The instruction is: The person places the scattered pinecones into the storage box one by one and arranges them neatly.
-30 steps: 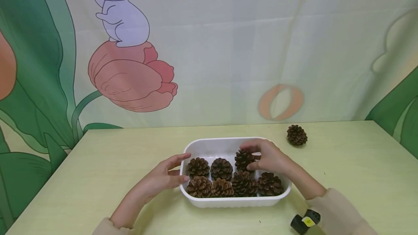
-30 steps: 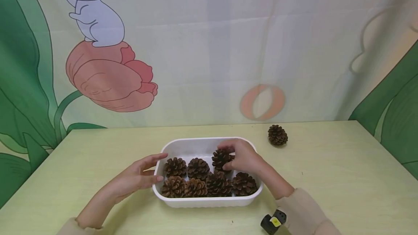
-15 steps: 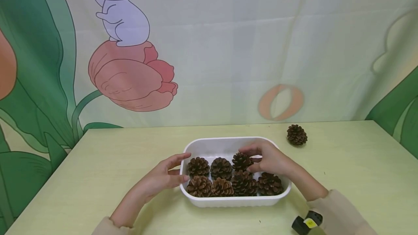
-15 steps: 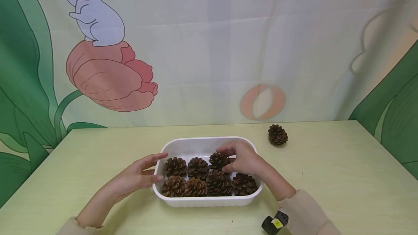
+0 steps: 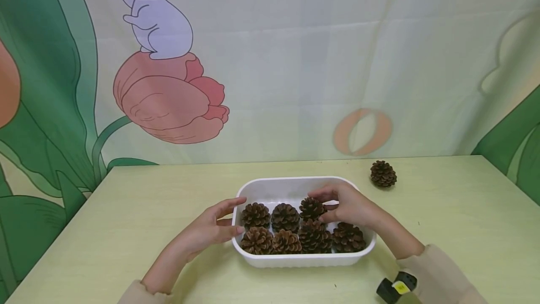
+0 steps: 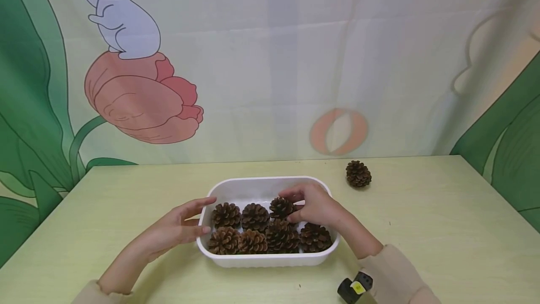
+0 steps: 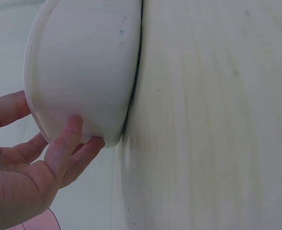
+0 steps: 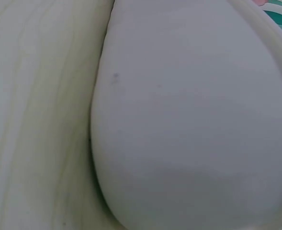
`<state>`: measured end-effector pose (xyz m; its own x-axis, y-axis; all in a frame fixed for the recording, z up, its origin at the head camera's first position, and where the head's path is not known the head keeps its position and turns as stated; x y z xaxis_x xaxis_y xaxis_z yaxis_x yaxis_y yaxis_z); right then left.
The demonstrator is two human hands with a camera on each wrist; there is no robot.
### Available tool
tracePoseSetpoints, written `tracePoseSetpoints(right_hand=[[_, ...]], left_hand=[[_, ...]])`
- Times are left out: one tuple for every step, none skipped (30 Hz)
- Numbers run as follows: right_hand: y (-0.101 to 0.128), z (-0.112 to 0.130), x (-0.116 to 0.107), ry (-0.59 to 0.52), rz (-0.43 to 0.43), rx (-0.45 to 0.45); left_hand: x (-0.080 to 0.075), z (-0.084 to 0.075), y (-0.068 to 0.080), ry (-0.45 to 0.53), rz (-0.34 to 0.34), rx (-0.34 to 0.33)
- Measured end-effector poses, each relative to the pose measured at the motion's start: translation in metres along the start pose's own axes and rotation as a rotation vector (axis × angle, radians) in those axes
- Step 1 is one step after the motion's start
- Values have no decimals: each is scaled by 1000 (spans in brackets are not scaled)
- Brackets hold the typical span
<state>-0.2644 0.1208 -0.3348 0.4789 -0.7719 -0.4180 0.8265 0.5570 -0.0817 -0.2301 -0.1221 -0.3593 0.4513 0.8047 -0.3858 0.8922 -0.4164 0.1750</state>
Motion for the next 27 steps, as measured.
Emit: tracePoseSetpoints(right_hand=[[1, 0, -1, -11, -2, 5], [1, 0, -2, -19, -5, 9], [2, 0, -2, -28, -7, 13], [3, 1, -3, -33, -10, 18], [4, 1, -5, -43, -12, 23], [5, 1, -6, -49, -16, 29], [6, 2, -8, -53, -19, 33], [7, 2, -9, -52, -23, 35], [7, 3, -11, -55, -27, 38], [7, 3, -13, -54, -34, 40], [8, 4, -15, -55, -42, 43], [8, 4, -18, -47, -52, 44], [9, 4, -20, -45, -64, 47], [9, 4, -23, -42, -78, 52], [10, 5, -25, -40, -92, 53], [11, 5, -28, -41, -106, 54], [11, 6, -30, -43, -121, 53], [12, 6, -33, -42, -136, 50], [13, 7, -37, -51, -153, 46], [14, 8, -40, -52, -171, 37], [14, 9, -44, -58, -192, 29], [15, 10, -47, -61, -212, 25], [16, 10, -51, -60, -231, 21], [17, 10, -54, -63, -251, 21], [18, 9, -58, -68, -269, 25], [19, 9, -62, -69, -284, 29], [19, 7, -65, -71, -297, 35]], left_hand=[[0, 0, 0, 1, 1, 0], [0, 0, -1, 2, 2, 0], [1, 0, -1, 3, 2, -1], [1, 0, -1, 4, 3, -2], [1, 0, -1, 4, 4, -2], [1, 0, -1, 5, 4, -3], [1, 0, -1, 6, 5, -3], [2, 0, -1, 8, 6, -3], [2, -1, -1, 9, 7, -3], [1, -1, -1, 11, 7, -4], [1, -1, 0, 10, 5, -4], [1, -1, 0, 11, 5, -4], [1, -1, 0, 9, 5, -4], [1, -1, 0, 8, 5, -4], [1, -1, 0, 6, 5, -4], [0, -1, 0, 5, 5, -5], [0, 0, 0, 3, 4, -7], [0, 0, 0, 2, 5, -7], [0, 0, 1, 2, 5, -7], [0, 0, 1, 2, 7, -5], [0, 0, 1, 3, 7, -4], [0, 0, 1, 3, 8, -3], [0, -1, 1, 3, 9, -1], [0, -1, 1, 5, 11, 2], [0, -1, 1, 6, 12, 5], [1, -1, 0, 8, 13, 6], [1, -1, 0, 9, 13, 8]])
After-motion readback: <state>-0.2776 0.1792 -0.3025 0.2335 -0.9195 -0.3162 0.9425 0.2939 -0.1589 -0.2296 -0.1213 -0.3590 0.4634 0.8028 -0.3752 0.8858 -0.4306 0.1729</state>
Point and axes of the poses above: each hand's wrist, its own y-axis away from the middle knuckle, its own x-axis out of the palm, z = x × y, the point moved 7 cm from there along -y, towards the middle knuckle, and after that the axes turned 13 degrees about -y, right-handed, at the moved point
